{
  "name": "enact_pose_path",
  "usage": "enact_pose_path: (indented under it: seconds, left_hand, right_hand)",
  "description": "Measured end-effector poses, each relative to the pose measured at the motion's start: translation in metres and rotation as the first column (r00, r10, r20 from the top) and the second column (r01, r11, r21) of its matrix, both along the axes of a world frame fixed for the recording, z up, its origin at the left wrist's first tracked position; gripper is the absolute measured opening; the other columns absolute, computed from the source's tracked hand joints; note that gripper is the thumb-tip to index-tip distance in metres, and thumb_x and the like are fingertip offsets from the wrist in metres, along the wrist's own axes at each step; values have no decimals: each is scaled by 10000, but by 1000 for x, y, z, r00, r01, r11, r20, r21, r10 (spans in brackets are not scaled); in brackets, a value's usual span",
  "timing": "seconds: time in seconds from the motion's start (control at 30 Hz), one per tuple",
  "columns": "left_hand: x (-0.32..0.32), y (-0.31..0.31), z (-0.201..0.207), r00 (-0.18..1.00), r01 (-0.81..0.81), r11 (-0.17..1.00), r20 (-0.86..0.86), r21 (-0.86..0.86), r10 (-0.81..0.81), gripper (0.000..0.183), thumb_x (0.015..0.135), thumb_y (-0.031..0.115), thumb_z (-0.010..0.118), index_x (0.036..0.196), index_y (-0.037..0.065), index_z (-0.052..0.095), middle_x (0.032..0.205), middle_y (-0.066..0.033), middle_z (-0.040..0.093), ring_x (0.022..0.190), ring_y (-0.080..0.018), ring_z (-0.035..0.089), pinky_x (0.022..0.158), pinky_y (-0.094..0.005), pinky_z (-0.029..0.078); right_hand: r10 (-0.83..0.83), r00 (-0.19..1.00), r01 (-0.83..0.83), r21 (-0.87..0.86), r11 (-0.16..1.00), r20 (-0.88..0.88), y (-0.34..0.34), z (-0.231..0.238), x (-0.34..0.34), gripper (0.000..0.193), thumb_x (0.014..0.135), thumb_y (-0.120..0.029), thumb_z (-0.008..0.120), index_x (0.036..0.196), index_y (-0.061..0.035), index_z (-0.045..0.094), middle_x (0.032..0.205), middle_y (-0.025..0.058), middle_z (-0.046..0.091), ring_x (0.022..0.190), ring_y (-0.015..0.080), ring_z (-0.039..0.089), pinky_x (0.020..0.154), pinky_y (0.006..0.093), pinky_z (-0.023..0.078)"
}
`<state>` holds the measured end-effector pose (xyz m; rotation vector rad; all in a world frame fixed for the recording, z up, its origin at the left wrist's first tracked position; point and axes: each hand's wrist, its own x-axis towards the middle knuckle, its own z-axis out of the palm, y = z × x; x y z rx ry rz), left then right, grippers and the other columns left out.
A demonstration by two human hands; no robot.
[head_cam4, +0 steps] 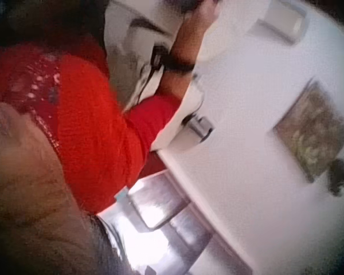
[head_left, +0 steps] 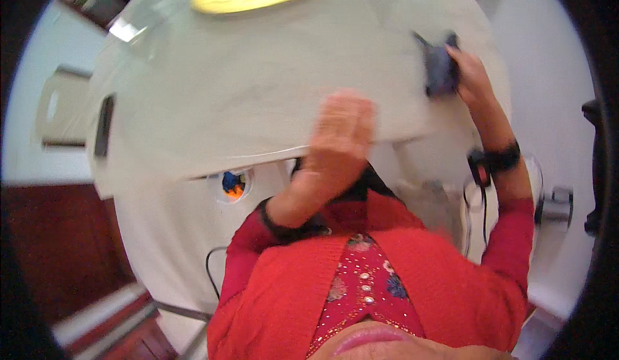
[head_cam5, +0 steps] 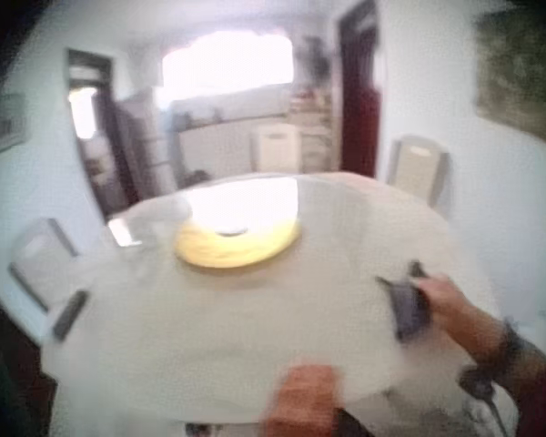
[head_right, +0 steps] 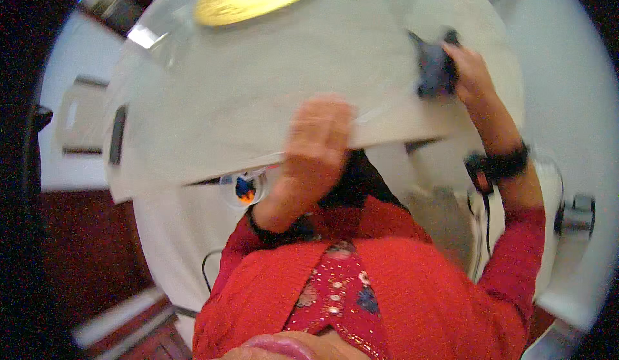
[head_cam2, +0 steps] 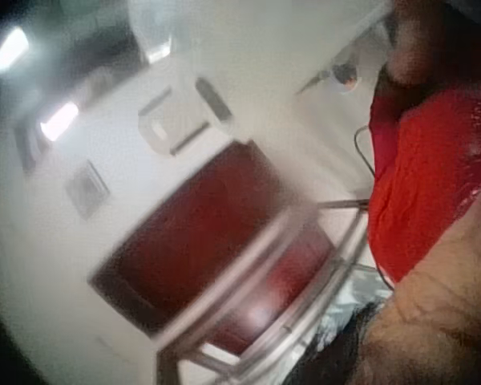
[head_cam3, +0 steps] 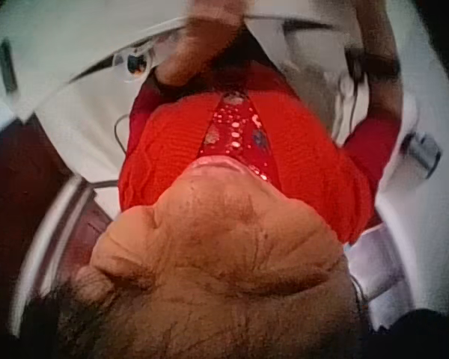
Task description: The person wipes a round glass dining table with a dark cloth, moving in circular and sweeping motions across the surface. The person also wipes the seat of a nearby white chair.
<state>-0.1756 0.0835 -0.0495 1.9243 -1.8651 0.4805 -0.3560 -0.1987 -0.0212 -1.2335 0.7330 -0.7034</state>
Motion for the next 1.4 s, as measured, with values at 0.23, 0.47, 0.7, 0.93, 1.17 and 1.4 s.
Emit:
enact_pose_path:
  seconds: [0.23,0.47,0.7,0.93,1.17,1.4]
  left_hand:
    - [34,47,17,979,203,953,18,-226,-205,434,911,383,532,1251,113,541,1340,-104,494,1300,-287,410,1103,-563,222]
    - [164,109,-12,927,-351,875,9,-333,375,546,965,372,433,1392,36,386,1437,-158,384,1369,-355,286,1121,-507,167]
    - [155,96,-14,923,-330,937,170,-116,346,706,936,584,346,1309,-1,479,1340,-194,486,1277,-333,431,1098,-544,203]
    - [74,50,-1,992,-127,984,-40,-125,123,867,774,690,529,1176,-78,558,1271,-283,499,1255,-408,428,1069,-576,248]
    - [65,77,48,454,266,519,-370,-812,-811,410,912,377,568,873,-22,654,895,-161,644,811,-329,648,670,-408,560]
    - [69,104,108,-370,275,-244,132,-930,-920,200,926,114,556,1122,81,580,1161,-60,527,1149,-180,484,940,-297,494]
  right_hand:
    - [47,960,-70,-75,995,-276,46,46,-36,338,875,-215,553,1092,43,571,935,118,649,831,193,638,752,304,521]
    - [-173,908,-187,-740,646,-380,8,55,12,390,861,-204,583,1184,14,580,1104,98,638,1026,163,579,920,303,437]
    - [-361,768,-618,-760,-200,-529,63,17,83,469,895,-270,539,1295,-30,491,1357,210,453,1266,361,420,1075,409,312]
    - [224,741,-622,-773,-126,-633,168,17,116,616,791,-164,635,1356,-54,417,1447,168,353,1358,365,297,1118,461,241]
    - [-75,858,-508,-861,26,-508,60,8,74,415,868,-74,504,1283,-55,499,1353,201,460,1247,360,446,1065,386,346]
    - [-372,601,-666,-701,256,-707,-27,22,87,436,924,-151,445,1319,34,438,1416,254,367,1327,372,339,1121,434,249]
